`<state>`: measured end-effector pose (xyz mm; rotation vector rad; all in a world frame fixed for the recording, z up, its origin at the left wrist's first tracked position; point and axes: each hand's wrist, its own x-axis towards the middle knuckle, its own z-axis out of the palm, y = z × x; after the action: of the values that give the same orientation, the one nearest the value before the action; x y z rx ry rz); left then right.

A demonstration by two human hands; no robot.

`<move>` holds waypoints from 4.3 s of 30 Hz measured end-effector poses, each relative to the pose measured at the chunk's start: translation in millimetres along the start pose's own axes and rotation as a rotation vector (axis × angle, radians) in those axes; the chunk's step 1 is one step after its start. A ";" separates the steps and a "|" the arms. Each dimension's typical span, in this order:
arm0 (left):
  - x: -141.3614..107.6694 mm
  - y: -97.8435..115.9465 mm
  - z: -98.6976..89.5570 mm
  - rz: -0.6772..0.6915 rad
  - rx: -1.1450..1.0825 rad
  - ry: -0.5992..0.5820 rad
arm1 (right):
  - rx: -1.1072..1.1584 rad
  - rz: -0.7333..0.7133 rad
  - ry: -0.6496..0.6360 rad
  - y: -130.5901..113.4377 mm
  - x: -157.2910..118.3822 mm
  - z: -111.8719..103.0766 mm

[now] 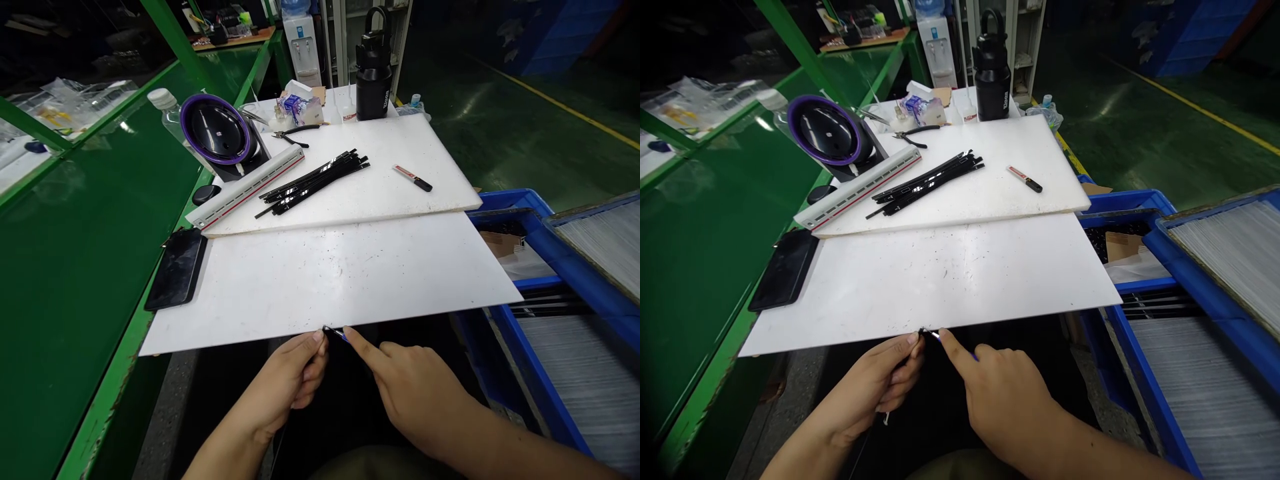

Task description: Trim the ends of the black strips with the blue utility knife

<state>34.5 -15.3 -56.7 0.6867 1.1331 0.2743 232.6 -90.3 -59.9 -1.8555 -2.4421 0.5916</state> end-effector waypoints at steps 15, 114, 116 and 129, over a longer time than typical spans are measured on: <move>2.6 0.2 -4.9 -0.001 0.025 -0.018 | 0.141 -0.003 -0.011 1.9 1.8 -8.4; -15.8 14.0 -7.7 -0.156 -0.387 -0.193 | 0.253 -0.085 0.532 41.2 16.1 -14.7; -20.9 16.0 -6.0 -0.143 -0.388 -0.216 | 0.232 -0.086 0.662 57.0 26.4 -17.4; -33.3 17.8 4.8 0.169 0.040 -0.016 | 0.225 0.038 0.659 75.0 58.4 -19.9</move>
<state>27.3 -21.1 -19.8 0.8203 1.0689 0.3902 289.6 -13.5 -76.8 -1.6610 -1.8369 0.1904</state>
